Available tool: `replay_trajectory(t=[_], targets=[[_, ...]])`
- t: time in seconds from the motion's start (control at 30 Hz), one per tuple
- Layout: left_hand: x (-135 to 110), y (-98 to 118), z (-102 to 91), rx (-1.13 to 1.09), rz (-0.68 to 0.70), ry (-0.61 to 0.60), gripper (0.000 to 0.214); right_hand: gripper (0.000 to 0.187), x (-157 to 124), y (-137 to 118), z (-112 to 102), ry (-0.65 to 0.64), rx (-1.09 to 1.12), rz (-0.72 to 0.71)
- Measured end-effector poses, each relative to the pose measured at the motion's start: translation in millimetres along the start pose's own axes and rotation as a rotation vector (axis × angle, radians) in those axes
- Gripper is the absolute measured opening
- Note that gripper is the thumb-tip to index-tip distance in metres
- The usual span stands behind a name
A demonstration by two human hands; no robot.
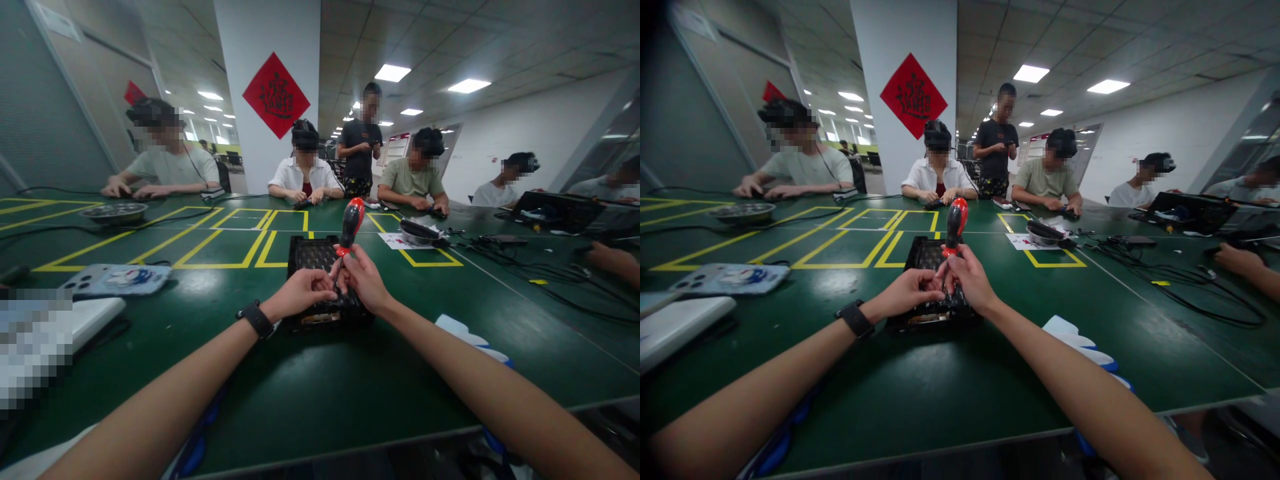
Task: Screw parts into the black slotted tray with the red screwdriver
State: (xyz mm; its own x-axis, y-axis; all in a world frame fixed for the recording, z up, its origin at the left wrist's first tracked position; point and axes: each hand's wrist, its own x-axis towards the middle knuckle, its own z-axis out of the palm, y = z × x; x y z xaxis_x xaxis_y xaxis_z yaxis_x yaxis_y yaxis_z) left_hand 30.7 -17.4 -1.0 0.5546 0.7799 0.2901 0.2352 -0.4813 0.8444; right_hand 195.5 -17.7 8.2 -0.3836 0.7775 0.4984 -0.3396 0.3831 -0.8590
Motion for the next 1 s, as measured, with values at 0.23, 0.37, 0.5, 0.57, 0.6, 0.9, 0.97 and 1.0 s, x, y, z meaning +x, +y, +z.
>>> replay_trajectory(t=[0.23, 0.37, 0.5, 0.57, 0.6, 0.9, 0.97, 1.0], targets=[[-1.5, 1.3, -1.4, -0.054, 0.024, -0.103, 0.022, 0.033, 0.1, -1.2, -1.6, -0.026, 0.029, 0.034], [-0.3, 2.6, -1.3, -0.018, 0.054, -0.109, 0.021, 0.032, 0.2, -0.7, -1.1, -0.01, 0.03, 0.015], [0.3, 2.4, -0.6, -0.005, 0.057, -0.048, 0.02, 0.032, 0.2, -0.2, -0.2, 0.004, 0.017, 0.008], [-0.2, 1.7, -0.3, -0.037, 0.061, -0.039, 0.019, 0.033, 0.1, -0.4, 0.0, 0.004, 0.005, 0.006], [-0.6, 1.4, -0.3, -0.05, 0.062, -0.044, 0.017, 0.035, -0.1, -0.6, 0.0, 0.002, 0.001, 0.005], [-0.4, 2.6, -1.2, -0.115, 0.048, -0.124, 0.018, 0.035, -1.5, -1.7, 0.1, 0.0, 0.028, 0.029], [1.0, 1.5, -1.1, -0.098, 0.048, -0.12, 0.021, 0.035, -1.2, -1.3, -0.1, 0.002, 0.009, 0.017], [1.7, 0.6, -1.0, -0.084, 0.046, -0.11, 0.023, 0.035, -1.0, -1.1, -0.2, 0.0, 0.0, 0.012]])
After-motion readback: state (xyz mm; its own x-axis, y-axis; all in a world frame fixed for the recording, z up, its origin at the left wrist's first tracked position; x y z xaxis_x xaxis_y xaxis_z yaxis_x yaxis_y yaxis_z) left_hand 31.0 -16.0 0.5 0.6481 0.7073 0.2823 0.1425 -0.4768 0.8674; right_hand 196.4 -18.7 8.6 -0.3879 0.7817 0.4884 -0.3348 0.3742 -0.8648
